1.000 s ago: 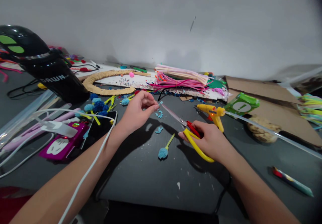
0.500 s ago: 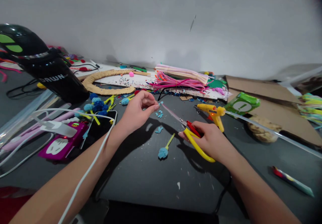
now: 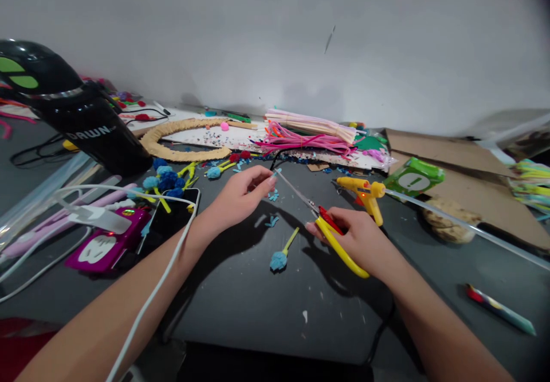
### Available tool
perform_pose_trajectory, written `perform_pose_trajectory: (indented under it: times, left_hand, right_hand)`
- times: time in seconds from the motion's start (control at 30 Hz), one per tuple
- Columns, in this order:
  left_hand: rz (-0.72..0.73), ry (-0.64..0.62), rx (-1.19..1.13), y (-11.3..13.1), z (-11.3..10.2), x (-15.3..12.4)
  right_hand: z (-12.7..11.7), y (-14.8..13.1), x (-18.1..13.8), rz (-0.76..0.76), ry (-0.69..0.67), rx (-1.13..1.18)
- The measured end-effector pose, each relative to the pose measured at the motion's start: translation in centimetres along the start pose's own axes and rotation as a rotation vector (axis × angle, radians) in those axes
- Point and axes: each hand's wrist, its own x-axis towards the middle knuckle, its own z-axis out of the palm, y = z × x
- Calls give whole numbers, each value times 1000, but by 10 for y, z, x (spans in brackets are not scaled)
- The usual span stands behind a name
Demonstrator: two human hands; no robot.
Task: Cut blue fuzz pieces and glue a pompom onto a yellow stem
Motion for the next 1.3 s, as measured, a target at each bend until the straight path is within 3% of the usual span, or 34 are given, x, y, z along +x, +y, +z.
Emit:
perform_pose_trajectory:
  times: [0.4,0.83,1.3]
  left_hand:
    - [50,41,53,7,-2,0]
    - [19,87,45,10,-2,1]
    - [-31,40,7,0,-3,3]
  right_hand:
    - [3,-8,-2,1,-19,0]
    - [12,-9,-3,-50,74,-40]
    - [3,10,9,116,186,-139]
